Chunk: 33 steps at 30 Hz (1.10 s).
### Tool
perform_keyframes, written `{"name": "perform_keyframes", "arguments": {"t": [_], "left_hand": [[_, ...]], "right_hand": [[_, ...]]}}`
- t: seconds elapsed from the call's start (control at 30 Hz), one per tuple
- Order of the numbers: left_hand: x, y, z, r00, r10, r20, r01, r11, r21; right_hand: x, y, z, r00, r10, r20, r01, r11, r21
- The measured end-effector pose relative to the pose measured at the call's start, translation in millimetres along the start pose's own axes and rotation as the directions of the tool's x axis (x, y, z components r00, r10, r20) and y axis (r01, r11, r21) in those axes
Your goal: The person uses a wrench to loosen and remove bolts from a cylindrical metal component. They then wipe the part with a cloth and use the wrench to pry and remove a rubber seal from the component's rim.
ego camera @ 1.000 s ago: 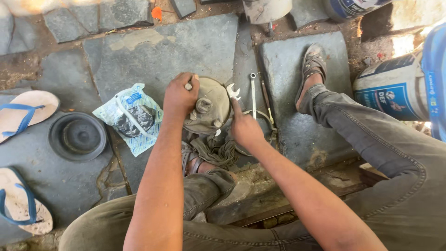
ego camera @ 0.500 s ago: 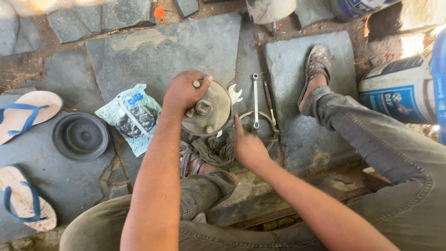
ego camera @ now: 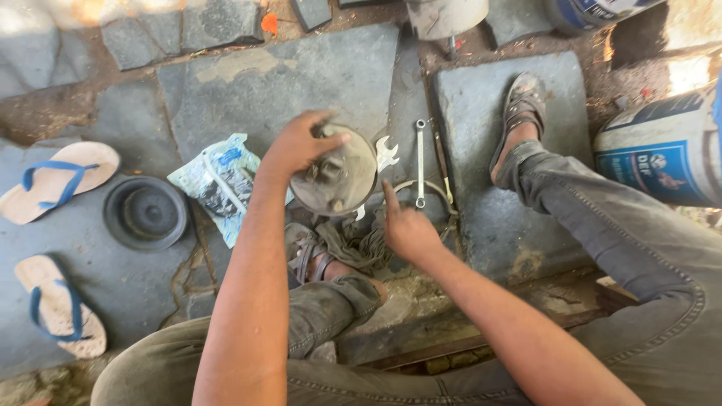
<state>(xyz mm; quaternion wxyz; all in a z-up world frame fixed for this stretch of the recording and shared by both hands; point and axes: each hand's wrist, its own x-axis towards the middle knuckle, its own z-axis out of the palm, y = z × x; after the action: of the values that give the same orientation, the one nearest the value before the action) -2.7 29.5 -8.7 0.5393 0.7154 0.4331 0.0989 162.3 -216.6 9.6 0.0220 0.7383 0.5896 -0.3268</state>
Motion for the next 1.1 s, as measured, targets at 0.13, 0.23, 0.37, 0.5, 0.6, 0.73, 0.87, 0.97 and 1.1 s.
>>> {"name": "perform_keyframes", "arguments": {"t": [0.13,0.23,0.37,0.5,0.6,0.73,0.87,0.97,1.1], "left_hand": [[-30.7,-0.1,16.8,0.892,-0.262,-0.368,0.257,0.964,-0.063],[-56.3,13.2,62.3,0.671,-0.413,-0.616,0.411,0.899,-0.155],[-60.7,8.4,64.2,0.663,-0.369,-0.651,0.309,0.927,-0.211],[-40.0,-6.1,55.1,0.666,-0.37,-0.648,0.202,0.925,-0.321],[-51.7,-10.4,64.0,0.62,-0.408,-0.67,0.373,0.905,-0.205],[-39.3,-1.5,56.5,0.606,-0.27,-0.748,0.324,0.943,-0.078],[-35.2,-0.7,55.8,0.621,-0.282,-0.732,0.313,0.945,-0.098],[-35.3,-5.5,54.6,0.643,-0.206,-0.738,0.254,0.966,-0.048],[-34.0,-6.6,57.6,0.625,-0.211,-0.752,0.293,0.956,-0.025]], "right_hand": [[56.9,14.9,1.4,0.993,0.009,-0.119,-0.002,0.999,0.054],[63.6,17.3,3.7,0.992,-0.027,-0.124,0.032,0.999,0.04],[9.8,1.7,-2.2,0.997,0.071,0.004,-0.071,0.997,0.038],[-3.1,3.0,-2.8,0.998,0.019,-0.052,-0.014,0.995,0.094],[23.7,8.9,8.0,0.976,-0.072,-0.208,0.1,0.986,0.13],[37.9,3.9,0.3,0.982,-0.002,-0.189,0.034,0.986,0.164],[-26.6,-19.0,-1.7,0.989,0.148,0.025,-0.15,0.974,0.171],[13.9,-23.3,-10.3,0.985,0.144,-0.09,-0.132,0.982,0.133],[26.5,-23.0,-11.2,0.989,0.043,-0.141,-0.032,0.997,0.075]]}}
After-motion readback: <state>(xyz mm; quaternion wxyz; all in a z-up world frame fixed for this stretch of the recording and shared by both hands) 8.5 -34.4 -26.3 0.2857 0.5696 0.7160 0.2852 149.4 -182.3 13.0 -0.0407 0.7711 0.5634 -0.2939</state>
